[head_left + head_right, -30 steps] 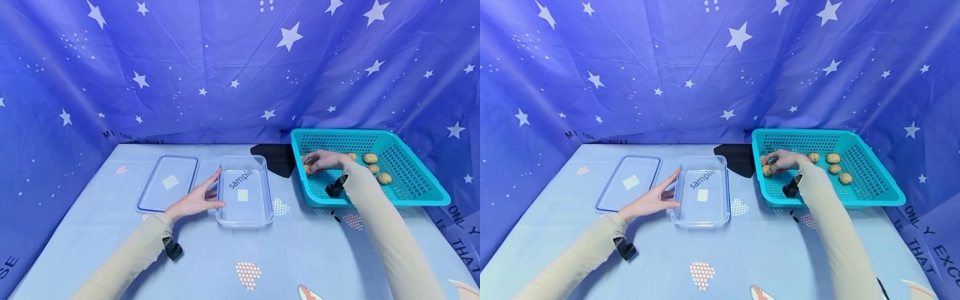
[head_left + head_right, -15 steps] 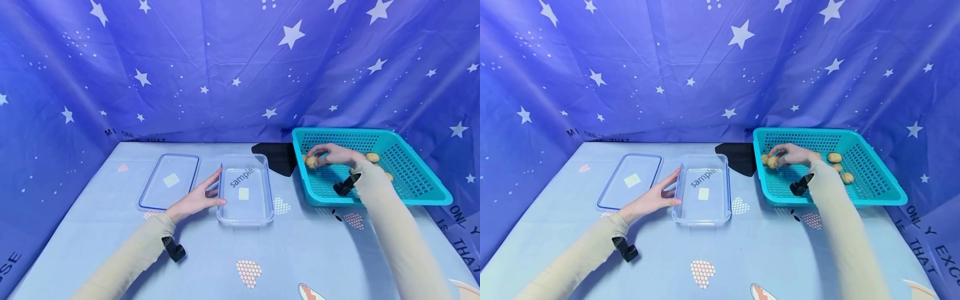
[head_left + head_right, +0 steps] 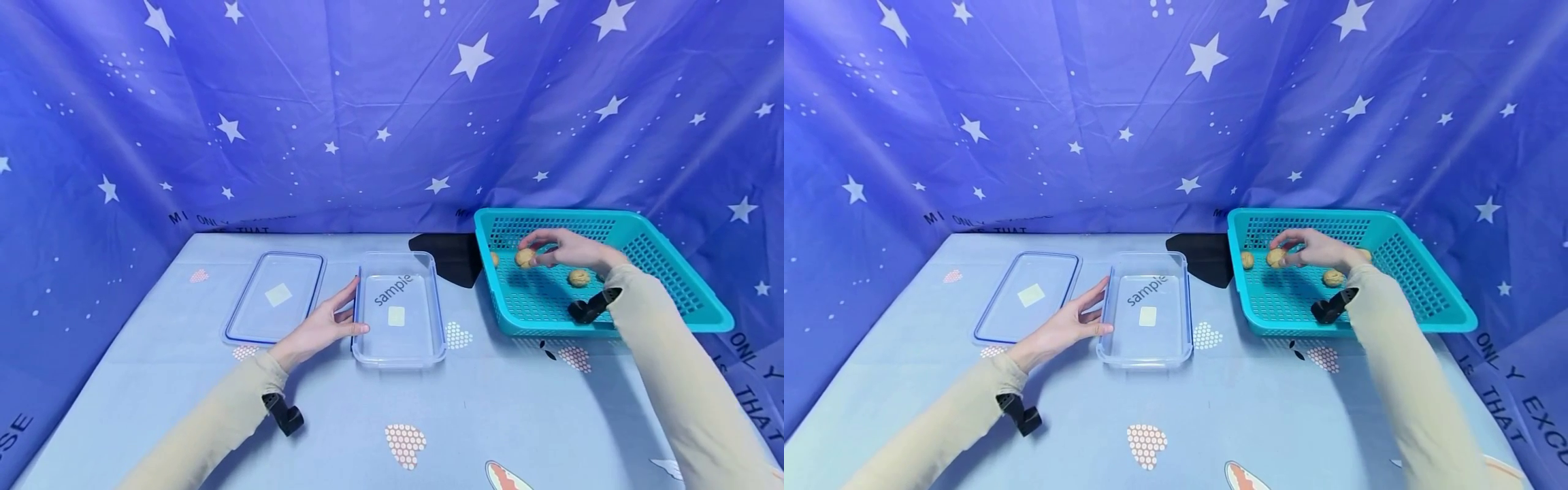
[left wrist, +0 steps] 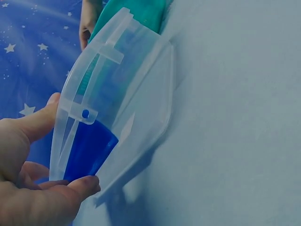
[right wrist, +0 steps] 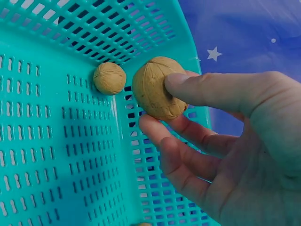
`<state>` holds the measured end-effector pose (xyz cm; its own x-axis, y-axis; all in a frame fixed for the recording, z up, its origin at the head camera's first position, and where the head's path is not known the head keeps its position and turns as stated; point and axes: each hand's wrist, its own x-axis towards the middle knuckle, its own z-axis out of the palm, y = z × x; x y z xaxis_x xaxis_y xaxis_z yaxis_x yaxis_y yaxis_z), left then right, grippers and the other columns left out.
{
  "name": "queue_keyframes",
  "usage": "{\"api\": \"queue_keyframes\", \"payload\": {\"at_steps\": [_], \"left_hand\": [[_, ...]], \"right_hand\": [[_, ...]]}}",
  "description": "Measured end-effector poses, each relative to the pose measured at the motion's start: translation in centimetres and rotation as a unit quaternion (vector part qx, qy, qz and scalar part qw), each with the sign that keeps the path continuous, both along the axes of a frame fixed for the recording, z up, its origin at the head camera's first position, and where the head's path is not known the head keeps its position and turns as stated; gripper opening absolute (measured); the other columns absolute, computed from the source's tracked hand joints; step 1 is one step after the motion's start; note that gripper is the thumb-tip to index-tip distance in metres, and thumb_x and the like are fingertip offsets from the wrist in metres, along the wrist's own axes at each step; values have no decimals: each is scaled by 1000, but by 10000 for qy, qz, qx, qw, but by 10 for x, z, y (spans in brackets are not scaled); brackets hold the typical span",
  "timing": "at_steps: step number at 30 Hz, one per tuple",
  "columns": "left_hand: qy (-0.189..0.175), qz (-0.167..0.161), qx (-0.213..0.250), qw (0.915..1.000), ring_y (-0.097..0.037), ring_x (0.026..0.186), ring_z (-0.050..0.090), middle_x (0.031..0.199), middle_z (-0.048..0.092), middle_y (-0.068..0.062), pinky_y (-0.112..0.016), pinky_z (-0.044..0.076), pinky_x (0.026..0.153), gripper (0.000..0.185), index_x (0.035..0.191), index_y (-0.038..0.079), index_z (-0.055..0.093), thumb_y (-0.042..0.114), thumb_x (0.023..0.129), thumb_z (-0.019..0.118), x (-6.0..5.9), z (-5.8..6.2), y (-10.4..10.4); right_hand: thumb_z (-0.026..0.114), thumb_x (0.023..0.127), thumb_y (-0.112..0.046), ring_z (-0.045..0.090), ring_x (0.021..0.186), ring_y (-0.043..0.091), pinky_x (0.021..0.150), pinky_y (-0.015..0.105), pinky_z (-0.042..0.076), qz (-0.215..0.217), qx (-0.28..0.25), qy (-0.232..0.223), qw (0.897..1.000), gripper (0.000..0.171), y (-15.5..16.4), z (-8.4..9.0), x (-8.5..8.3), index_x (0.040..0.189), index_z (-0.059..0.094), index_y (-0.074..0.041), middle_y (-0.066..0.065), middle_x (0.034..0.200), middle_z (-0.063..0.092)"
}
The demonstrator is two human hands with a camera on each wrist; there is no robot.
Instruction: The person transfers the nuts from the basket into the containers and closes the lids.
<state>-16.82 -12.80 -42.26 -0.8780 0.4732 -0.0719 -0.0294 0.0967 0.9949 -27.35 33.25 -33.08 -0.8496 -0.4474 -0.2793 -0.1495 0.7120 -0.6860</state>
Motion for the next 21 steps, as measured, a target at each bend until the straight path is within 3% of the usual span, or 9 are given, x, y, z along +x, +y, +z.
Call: {"api": "queue_keyframes", "payload": {"at_steps": [10,16,21], "left_hand": [[224,213,-182,9994,-36,142,16,158,6,-20,-37,21,114,87,154,3,7,1,90,66,5,-1,5],[373,236,-588,9973,-31,144,9,159,1,-17,-36,16,115,82,154,3,4,3,94,60,7,0,7],[615,152,-909,9938,-33,143,8,158,-1,-20,-39,14,115,78,154,2,2,6,98,55,8,-1,7]], "right_hand": [[57,96,-5,54,104,31,78,38,50,68,89,169,9998,37,-5,9,7,132,50,-3,18,129,53],[57,96,-4,54,109,33,87,50,50,209,149,414,9988,35,-12,13,9,131,51,-1,17,126,55],[58,95,-2,53,112,35,88,49,50,271,34,496,9984,36,-17,15,12,130,51,-1,19,127,53]]}}
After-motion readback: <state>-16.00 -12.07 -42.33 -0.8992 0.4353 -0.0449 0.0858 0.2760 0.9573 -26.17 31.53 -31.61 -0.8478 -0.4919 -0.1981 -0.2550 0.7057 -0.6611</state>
